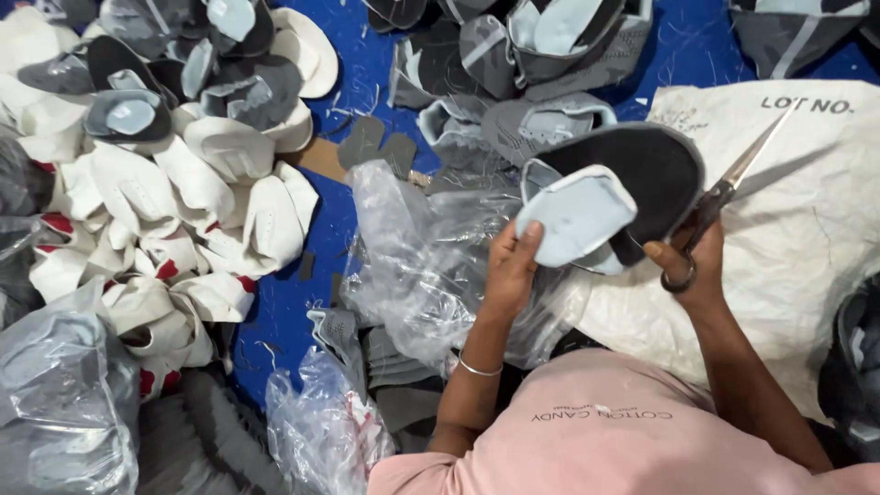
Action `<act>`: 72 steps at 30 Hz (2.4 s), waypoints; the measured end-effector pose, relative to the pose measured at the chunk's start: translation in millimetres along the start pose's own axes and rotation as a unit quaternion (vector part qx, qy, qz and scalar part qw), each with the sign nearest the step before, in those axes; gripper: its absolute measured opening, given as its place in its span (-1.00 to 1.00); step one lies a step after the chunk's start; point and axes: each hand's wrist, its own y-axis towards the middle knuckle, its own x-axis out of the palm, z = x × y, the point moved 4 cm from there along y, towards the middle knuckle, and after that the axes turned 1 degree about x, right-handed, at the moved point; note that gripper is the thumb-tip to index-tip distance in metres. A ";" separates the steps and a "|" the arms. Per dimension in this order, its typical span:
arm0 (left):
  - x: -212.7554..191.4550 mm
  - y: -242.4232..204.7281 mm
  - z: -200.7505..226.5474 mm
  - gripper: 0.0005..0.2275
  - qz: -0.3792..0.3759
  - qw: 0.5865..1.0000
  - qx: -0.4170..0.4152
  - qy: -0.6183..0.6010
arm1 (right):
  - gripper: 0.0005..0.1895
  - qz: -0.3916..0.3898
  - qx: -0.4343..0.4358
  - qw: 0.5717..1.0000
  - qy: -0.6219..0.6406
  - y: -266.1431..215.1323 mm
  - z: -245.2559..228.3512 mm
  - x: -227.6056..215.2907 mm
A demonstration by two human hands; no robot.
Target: The person uses shears to trim excess material from the heel and sole areas of several gray and white shoes. They handle the shoes one by one, cutting away loose fabric and threads, and occasionally placing the trimmed shoes into a plastic bag.
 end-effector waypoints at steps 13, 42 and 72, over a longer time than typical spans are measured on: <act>16.5 -21.5 -5.8 -0.39 -0.030 0.887 0.087 0.453 | -0.75 0.005 0.157 0.986 0.056 -40.6 72.1 16.4; -23.4 2.5 -17.7 -0.74 -0.012 0.997 -0.003 0.073 | -0.28 -0.093 0.208 0.895 0.384 -40.8 107.0 -20.1; -10.1 -15.7 -18.1 -0.67 -0.002 0.999 -0.019 0.039 | -0.54 -0.045 0.251 0.935 0.245 -34.6 91.3 -24.0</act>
